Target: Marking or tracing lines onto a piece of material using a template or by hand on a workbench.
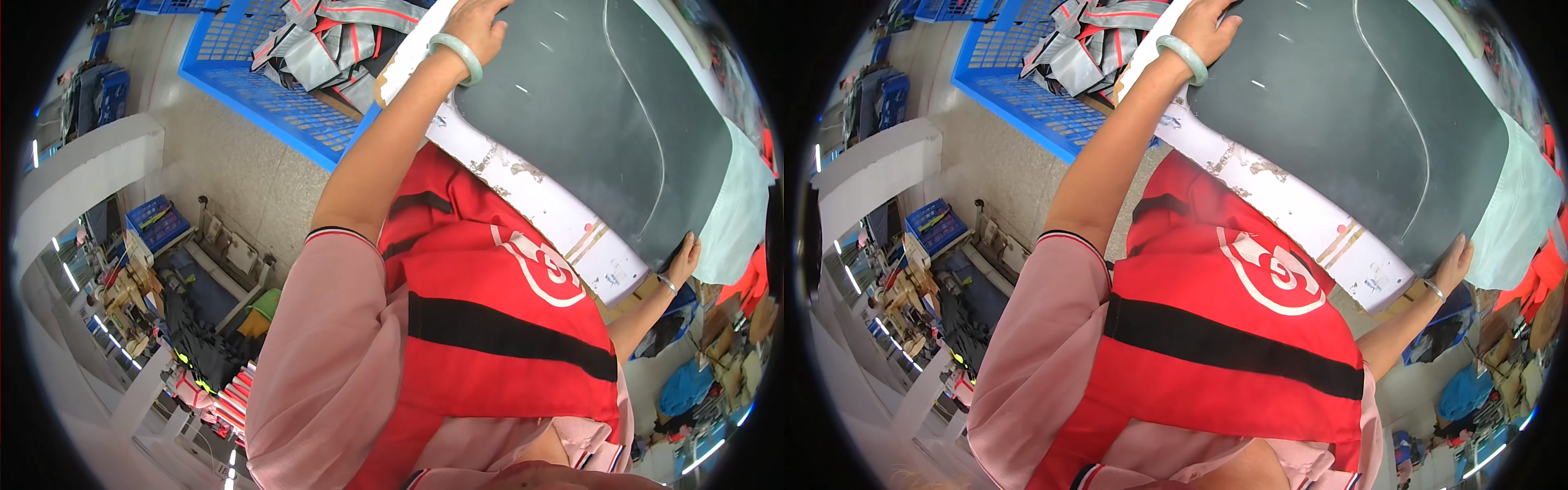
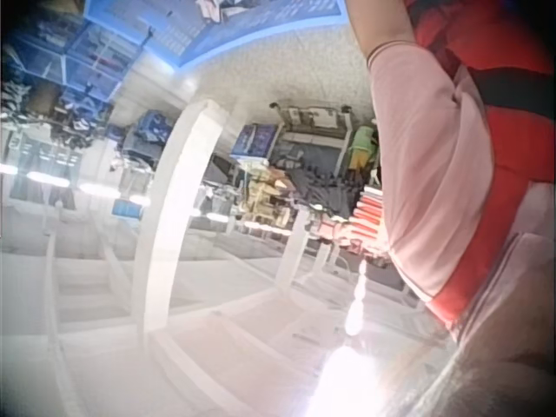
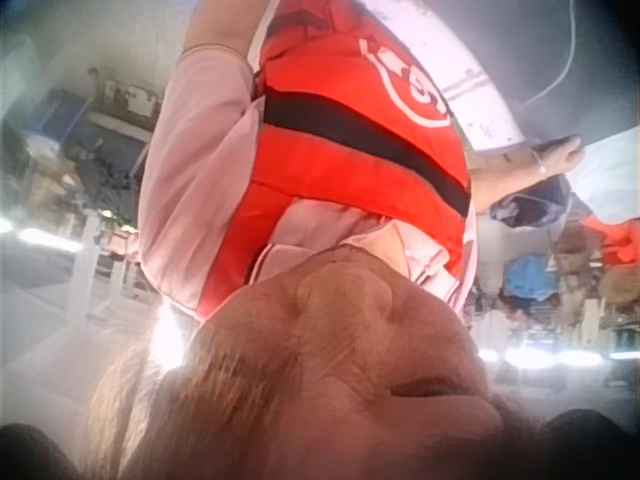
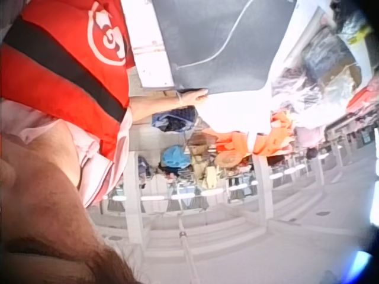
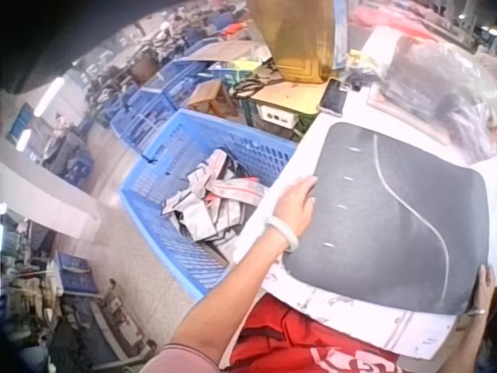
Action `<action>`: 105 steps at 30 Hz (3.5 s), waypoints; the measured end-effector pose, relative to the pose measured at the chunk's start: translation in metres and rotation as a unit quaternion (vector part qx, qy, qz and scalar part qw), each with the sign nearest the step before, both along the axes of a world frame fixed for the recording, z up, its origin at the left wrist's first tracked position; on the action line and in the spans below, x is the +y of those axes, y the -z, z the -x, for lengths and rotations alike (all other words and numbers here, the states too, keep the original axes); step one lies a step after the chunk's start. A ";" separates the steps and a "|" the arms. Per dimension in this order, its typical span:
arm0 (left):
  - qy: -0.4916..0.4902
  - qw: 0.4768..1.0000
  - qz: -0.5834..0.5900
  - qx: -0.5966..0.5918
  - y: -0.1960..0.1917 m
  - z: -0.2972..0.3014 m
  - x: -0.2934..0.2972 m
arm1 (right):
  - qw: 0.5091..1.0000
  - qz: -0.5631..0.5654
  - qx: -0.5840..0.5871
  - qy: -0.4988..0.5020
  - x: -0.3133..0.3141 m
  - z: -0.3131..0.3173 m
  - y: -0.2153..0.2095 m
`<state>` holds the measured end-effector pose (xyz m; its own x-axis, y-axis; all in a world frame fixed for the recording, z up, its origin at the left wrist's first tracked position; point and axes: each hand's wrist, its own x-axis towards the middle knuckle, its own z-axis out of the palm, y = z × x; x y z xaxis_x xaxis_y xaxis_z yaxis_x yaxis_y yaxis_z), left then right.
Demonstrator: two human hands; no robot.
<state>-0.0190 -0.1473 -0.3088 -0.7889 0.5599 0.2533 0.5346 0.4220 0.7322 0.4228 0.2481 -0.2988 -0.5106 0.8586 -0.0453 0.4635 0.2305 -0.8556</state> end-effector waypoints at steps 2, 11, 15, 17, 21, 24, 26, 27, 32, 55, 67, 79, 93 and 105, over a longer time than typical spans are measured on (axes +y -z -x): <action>-0.004 1.000 0.001 0.005 -0.001 0.003 -0.004 | 1.000 -0.011 -0.022 0.013 0.003 0.005 0.007; -0.007 1.000 0.022 0.008 -0.007 0.005 0.008 | 0.998 -0.059 0.004 -0.010 0.005 0.006 0.004; -0.003 1.000 0.019 0.001 -0.005 -0.001 0.008 | 0.998 -0.055 0.005 -0.010 0.006 -0.001 0.006; 0.001 1.000 0.020 -0.002 -0.004 -0.002 0.006 | 0.999 -0.031 0.025 -0.014 0.005 -0.001 0.008; 0.009 1.000 0.010 -0.014 -0.004 -0.002 0.007 | 0.999 -0.031 0.023 -0.016 0.002 0.002 0.007; -0.105 0.937 0.260 0.210 -0.004 -0.010 0.021 | 0.999 -0.036 0.031 -0.010 0.000 -0.001 0.004; 0.021 0.999 0.019 0.027 -0.005 0.007 0.006 | 0.999 -0.044 0.018 0.005 -0.005 0.006 0.000; 0.031 0.999 0.010 0.036 -0.003 0.007 0.008 | 0.998 -0.053 0.027 0.016 -0.005 0.005 -0.002; -0.011 0.998 0.009 0.056 -0.003 -0.008 0.008 | 0.996 -0.068 -0.055 0.008 0.006 -0.010 0.016; -0.032 0.998 0.009 0.050 -0.002 -0.016 0.010 | 0.971 -0.155 -0.135 0.125 -0.046 0.036 -0.015; 0.029 0.995 -0.022 0.092 0.009 0.000 0.007 | 0.936 -0.234 -0.216 0.147 -0.056 0.048 -0.024; 0.054 0.996 0.032 0.058 0.006 -0.001 0.003 | 0.993 -0.076 -0.052 -0.078 -0.171 0.039 -0.057; 0.040 0.989 0.069 0.128 0.005 -0.005 0.017 | 0.979 -0.072 -0.126 -0.144 -0.240 0.072 -0.049; 0.111 0.966 0.147 0.183 -0.006 -0.012 0.024 | 0.836 0.498 0.224 -0.048 -0.218 0.092 -0.056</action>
